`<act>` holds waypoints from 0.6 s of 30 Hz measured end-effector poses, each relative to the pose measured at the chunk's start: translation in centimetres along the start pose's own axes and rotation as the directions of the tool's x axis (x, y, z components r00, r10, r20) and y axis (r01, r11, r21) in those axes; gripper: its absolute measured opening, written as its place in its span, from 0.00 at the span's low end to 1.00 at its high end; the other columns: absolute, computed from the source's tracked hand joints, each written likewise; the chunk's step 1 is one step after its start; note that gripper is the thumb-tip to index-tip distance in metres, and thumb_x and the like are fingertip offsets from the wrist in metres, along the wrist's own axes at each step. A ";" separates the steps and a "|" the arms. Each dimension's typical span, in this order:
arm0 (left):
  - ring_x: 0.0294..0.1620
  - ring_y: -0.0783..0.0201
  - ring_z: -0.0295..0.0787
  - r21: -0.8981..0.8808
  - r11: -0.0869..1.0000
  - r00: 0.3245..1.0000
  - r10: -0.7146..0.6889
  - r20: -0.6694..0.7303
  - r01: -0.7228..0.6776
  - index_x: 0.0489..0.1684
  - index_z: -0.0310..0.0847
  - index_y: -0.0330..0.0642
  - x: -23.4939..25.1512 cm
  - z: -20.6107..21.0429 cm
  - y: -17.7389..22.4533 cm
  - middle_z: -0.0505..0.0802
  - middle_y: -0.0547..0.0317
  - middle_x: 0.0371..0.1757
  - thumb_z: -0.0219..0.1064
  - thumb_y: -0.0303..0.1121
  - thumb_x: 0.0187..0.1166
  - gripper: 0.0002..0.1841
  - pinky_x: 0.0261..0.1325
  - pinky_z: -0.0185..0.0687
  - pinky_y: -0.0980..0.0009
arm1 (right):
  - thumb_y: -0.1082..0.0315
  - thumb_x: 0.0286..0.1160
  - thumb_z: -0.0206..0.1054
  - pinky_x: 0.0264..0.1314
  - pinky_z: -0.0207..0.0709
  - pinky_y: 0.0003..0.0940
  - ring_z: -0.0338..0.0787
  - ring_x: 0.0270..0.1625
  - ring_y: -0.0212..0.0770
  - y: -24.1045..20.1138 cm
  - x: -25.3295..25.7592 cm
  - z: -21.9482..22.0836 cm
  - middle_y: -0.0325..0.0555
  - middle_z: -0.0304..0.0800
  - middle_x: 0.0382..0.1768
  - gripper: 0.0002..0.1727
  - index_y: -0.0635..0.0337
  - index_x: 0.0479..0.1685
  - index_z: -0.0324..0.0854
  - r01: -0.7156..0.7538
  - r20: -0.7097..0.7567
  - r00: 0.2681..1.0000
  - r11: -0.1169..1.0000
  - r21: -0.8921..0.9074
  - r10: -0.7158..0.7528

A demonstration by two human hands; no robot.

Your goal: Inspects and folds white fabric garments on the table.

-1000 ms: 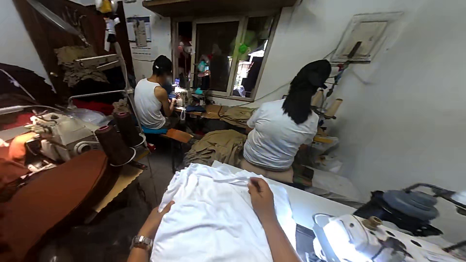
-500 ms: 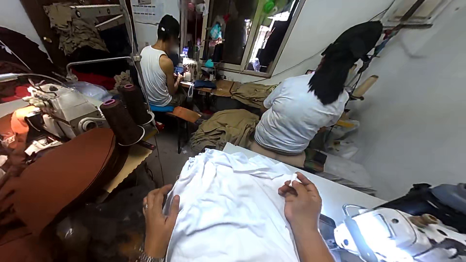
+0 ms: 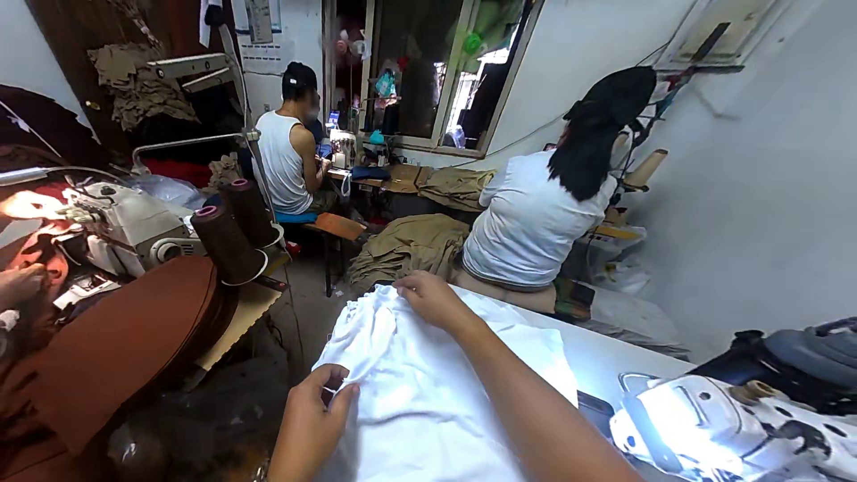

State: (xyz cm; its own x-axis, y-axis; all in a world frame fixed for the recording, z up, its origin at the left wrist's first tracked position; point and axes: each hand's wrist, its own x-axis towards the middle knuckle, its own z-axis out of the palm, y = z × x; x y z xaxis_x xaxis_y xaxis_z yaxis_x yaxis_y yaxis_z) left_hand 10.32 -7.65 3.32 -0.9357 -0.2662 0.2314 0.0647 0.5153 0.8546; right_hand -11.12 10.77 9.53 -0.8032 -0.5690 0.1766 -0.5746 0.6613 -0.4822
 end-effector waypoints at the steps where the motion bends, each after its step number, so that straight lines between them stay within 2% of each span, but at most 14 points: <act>1: 0.33 0.75 0.88 -0.022 1.000 1.000 -0.005 -0.015 0.005 0.49 0.89 0.39 -0.1 0.1 0.2 0.94 0.60 0.39 0.70 0.36 0.76 0.11 0.39 0.84 0.79 | 0.70 0.86 0.59 0.76 0.74 0.56 0.85 0.69 0.59 0.3 0.5 0.3 0.62 0.86 0.65 0.17 0.65 0.65 0.86 0.010 0.067 0.998 0.997 -0.071 -0.005; 3: 0.32 0.76 0.88 -0.037 0.999 0.999 -0.022 -0.049 0.020 0.46 0.91 0.41 -0.3 0.2 0.6 0.94 0.63 0.38 0.69 0.38 0.78 0.11 0.38 0.84 0.80 | 0.72 0.83 0.63 0.76 0.74 0.54 0.85 0.69 0.59 0.9 0.9 0.6 0.64 0.86 0.65 0.17 0.67 0.66 0.85 0.023 0.148 0.989 0.994 -0.103 -0.007; 6: 0.28 0.79 0.85 0.028 0.999 0.995 -0.026 -0.096 0.029 0.40 0.92 0.41 -0.6 0.3 0.6 0.93 0.65 0.32 0.67 0.39 0.80 0.11 0.35 0.80 0.81 | 0.71 0.81 0.67 0.69 0.79 0.52 0.88 0.60 0.56 1.5 0.6 0.6 0.63 0.87 0.56 0.13 0.69 0.57 0.87 0.026 0.155 0.988 0.998 -0.059 -0.017; 8: 0.32 0.73 0.88 0.113 0.993 0.996 -0.030 -0.080 0.039 0.41 0.93 0.39 -0.8 0.0 0.4 0.94 0.59 0.33 0.67 0.36 0.81 0.11 0.41 0.83 0.74 | 0.71 0.79 0.69 0.64 0.79 0.52 0.88 0.55 0.56 1.9 0.0 0.3 0.61 0.88 0.50 0.10 0.69 0.50 0.89 0.045 0.107 0.993 0.998 -0.033 -0.041; 10: 0.37 0.65 0.91 0.176 0.982 0.997 -0.061 -0.045 0.068 0.44 0.93 0.37 -1.1 -0.2 0.5 0.95 0.54 0.36 0.68 0.34 0.81 0.10 0.47 0.86 0.65 | 0.71 0.79 0.69 0.63 0.80 0.53 0.89 0.54 0.54 2.0 -0.9 -0.5 0.60 0.89 0.49 0.09 0.69 0.47 0.89 0.057 0.044 0.997 0.998 0.016 -0.058; 14: 0.43 0.62 0.93 0.202 0.976 0.997 -0.079 -0.018 0.081 0.48 0.92 0.36 -1.4 -0.3 0.5 0.96 0.52 0.41 0.67 0.31 0.81 0.10 0.54 0.87 0.61 | 0.71 0.78 0.71 0.56 0.81 0.45 0.88 0.49 0.44 2.1 -2.9 -3.0 0.51 0.90 0.45 0.07 0.64 0.46 0.91 0.081 -0.009 0.997 0.984 0.158 -0.081; 16: 0.40 0.63 0.93 0.152 0.988 0.995 -0.019 -0.099 0.034 0.46 0.92 0.36 -1.7 0.0 0.3 0.95 0.52 0.39 0.66 0.30 0.80 0.10 0.50 0.88 0.63 | 0.73 0.78 0.70 0.51 0.80 0.39 0.86 0.45 0.39 1.8 -4.5 -4.8 0.49 0.88 0.45 0.07 0.64 0.46 0.91 0.100 -0.009 0.995 0.975 0.199 -0.100; 18: 0.38 0.72 0.92 0.057 0.997 0.976 0.054 -0.210 -0.043 0.46 0.92 0.37 -2.0 0.6 0.6 0.96 0.57 0.39 0.64 0.30 0.80 0.10 0.46 0.87 0.73 | 0.73 0.79 0.68 0.49 0.80 0.33 0.85 0.44 0.36 1.6 -6.2 -6.4 0.46 0.87 0.45 0.07 0.63 0.47 0.91 0.121 -0.028 0.993 0.973 0.198 -0.117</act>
State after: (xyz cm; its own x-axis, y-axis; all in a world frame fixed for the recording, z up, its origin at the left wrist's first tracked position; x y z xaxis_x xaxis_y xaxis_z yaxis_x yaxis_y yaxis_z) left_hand 12.06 -6.35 3.09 -0.8371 -0.4031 0.3698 0.0853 0.5716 0.8161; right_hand -8.08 18.48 13.21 -0.7343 -0.6286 0.2563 -0.6246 0.4778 -0.6177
